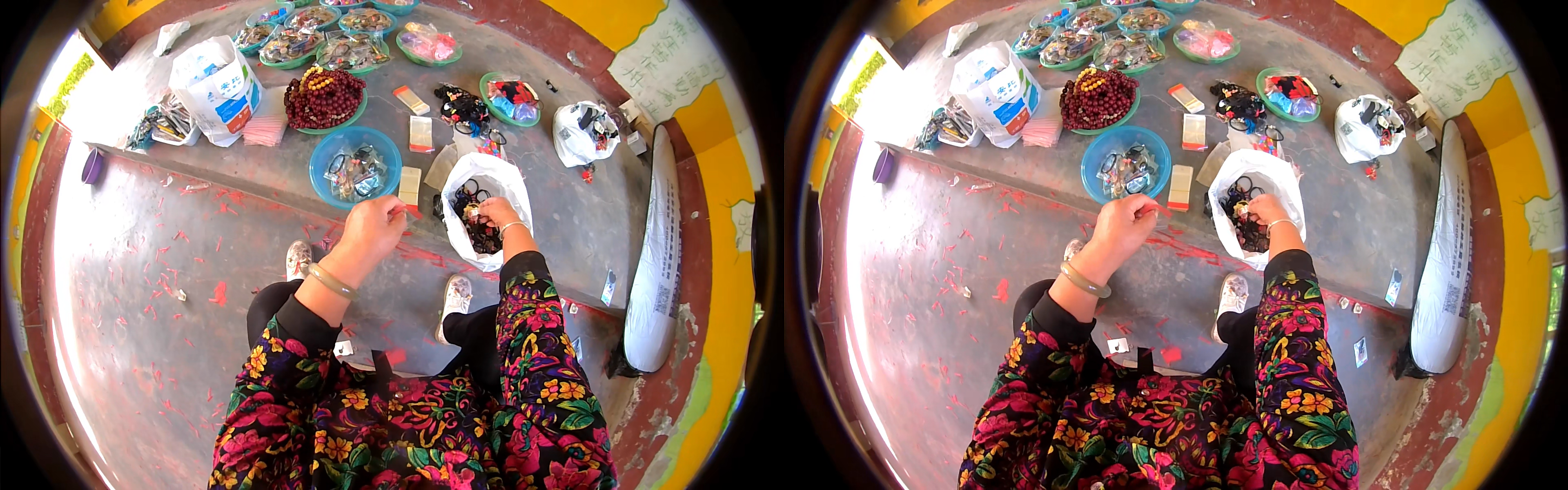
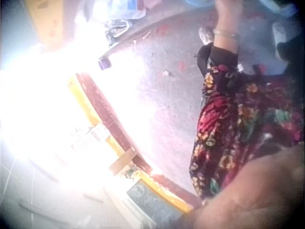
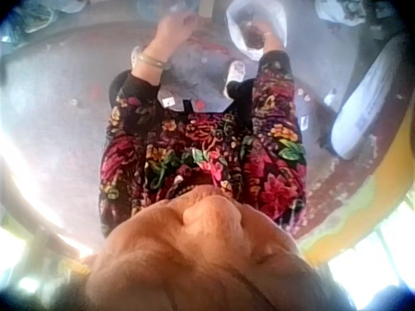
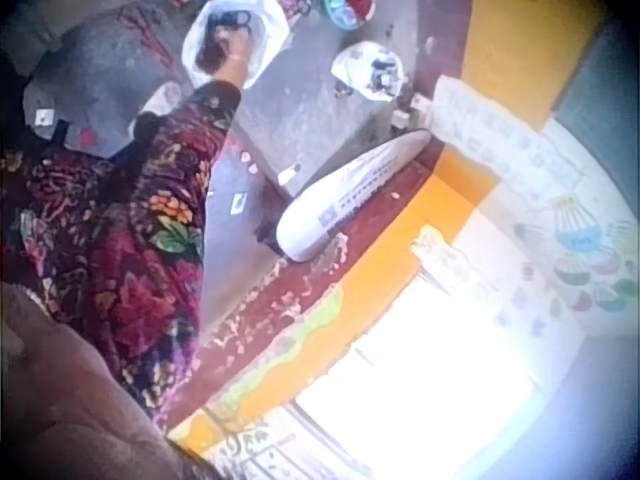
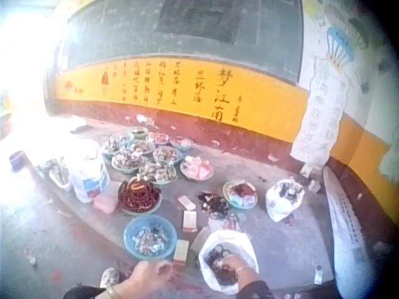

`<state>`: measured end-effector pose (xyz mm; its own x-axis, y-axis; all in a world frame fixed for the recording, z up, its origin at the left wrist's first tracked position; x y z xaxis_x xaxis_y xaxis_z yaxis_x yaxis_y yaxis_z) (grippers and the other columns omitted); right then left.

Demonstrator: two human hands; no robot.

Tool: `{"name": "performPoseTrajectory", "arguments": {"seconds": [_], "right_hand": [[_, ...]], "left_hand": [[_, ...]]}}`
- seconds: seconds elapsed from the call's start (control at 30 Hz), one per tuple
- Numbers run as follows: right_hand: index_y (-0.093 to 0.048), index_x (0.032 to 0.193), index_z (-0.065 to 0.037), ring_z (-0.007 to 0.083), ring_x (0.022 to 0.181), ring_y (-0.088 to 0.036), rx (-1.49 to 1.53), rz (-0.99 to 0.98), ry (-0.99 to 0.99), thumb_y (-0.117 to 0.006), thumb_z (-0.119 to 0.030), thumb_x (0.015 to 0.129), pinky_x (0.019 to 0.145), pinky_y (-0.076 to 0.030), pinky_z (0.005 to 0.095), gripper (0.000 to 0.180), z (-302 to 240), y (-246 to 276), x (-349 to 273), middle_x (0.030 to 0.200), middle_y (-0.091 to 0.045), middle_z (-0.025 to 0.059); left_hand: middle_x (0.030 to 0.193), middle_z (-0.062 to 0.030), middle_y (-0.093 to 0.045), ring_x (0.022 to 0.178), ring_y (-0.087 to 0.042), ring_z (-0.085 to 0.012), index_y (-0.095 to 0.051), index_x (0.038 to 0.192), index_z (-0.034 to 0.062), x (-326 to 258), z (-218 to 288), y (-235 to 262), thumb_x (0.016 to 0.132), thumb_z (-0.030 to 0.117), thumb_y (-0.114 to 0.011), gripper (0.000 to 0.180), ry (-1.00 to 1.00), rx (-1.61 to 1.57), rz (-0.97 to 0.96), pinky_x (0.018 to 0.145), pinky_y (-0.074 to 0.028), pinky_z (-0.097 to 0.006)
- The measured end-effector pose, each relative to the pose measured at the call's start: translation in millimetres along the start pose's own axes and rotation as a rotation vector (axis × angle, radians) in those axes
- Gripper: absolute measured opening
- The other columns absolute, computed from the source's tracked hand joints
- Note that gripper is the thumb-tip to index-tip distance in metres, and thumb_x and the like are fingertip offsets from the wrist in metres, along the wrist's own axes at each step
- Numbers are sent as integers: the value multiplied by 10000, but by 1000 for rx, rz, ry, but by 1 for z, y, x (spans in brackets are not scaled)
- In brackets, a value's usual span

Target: The person sits on the floor and packs small jewelry items into clear plastic bags. They pick up items from a white bag, place them into bags, and seal them before setting them aside.

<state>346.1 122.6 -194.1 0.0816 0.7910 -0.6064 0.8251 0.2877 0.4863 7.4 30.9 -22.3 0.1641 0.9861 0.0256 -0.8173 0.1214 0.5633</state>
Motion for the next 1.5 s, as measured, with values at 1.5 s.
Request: {"name": "performPoseTrajectory", "arguments": {"seconds": [1.5], "right_hand": [[-560, 911, -21, 190, 788, -642, 857, 130, 440, -518, -150, 881, 686, -499, 276, 139, -115, 28, -133, 907, -646, 119]], "left_hand": [[706, -152, -618, 695, -608, -326, -637, 820, 36, -7, 2, 3, 759, 162, -561, 159, -1, -85, 56, 629, -476, -395]]}}
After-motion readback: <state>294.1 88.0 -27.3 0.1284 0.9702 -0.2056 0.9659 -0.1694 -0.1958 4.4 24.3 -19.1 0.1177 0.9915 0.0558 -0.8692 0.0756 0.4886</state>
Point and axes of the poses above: each hand's wrist, its own x-axis towards the middle knuckle, its own y-axis out of the back of the hand, z = x × y, the point moved 2 cm from there along x, towards the middle knuckle
